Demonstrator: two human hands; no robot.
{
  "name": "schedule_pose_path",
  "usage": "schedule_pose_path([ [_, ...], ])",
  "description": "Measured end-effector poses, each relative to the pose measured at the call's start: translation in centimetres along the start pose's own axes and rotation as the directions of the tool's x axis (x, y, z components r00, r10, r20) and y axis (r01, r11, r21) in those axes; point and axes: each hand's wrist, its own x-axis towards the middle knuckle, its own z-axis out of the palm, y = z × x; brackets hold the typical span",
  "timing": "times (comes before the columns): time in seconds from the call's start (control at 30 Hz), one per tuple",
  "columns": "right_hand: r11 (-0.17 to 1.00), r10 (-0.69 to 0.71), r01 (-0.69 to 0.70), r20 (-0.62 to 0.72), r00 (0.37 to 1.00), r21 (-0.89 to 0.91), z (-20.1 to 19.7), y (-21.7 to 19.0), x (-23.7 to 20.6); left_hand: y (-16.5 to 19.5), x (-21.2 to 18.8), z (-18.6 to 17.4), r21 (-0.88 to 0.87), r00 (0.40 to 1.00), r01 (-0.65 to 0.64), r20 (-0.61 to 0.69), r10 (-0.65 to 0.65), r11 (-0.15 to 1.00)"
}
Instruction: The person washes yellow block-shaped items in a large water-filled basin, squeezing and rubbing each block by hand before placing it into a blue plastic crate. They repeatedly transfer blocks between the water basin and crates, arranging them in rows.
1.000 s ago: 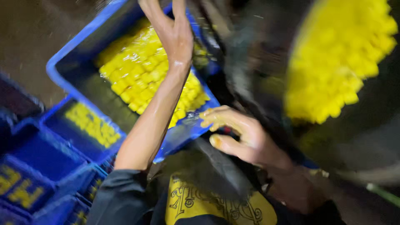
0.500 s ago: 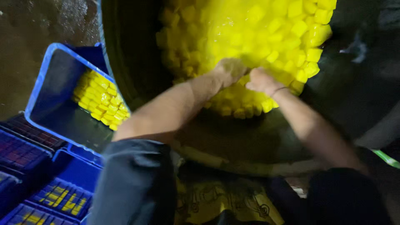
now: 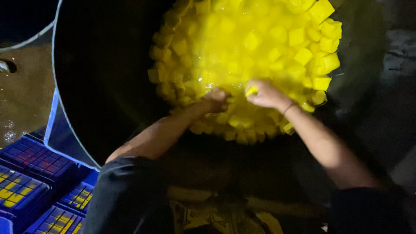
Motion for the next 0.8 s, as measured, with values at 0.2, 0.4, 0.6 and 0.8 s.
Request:
schedule_pose_path([
  [0.2, 0.955, 0.041, -0.148, -0.379, 0.924, -0.257, -7.6, -1.6, 6.5, -1.6, 2.9, -4.2, 0.107, 0.886, 0.0, -0.461, 0.05, 0.994],
  [0.4, 0.863, 0.214, -0.403, -0.503, 0.837, -0.304, -9.4, -3.1, 9.8, -1.6, 5.3, -4.7, 0.185, 0.959, 0.109, -0.276, -0.055, 0.977],
  [0.6, 0.909, 0.362, -0.265, -0.297, 0.884, 0.321, -8.2, -3.7, 7.5, -1.7, 4.4, -5.3, -0.29, 0.896, -0.158, -0.444, 0.014, 0.944],
  [0.8, 0.521, 0.274, 0.061, -0.234, 0.933, 0.851, -6.2, -5.9, 3.7, -0.1, 4.2, -7.6, -0.781, 0.779, -0.564, -0.396, -0.487, -0.267],
])
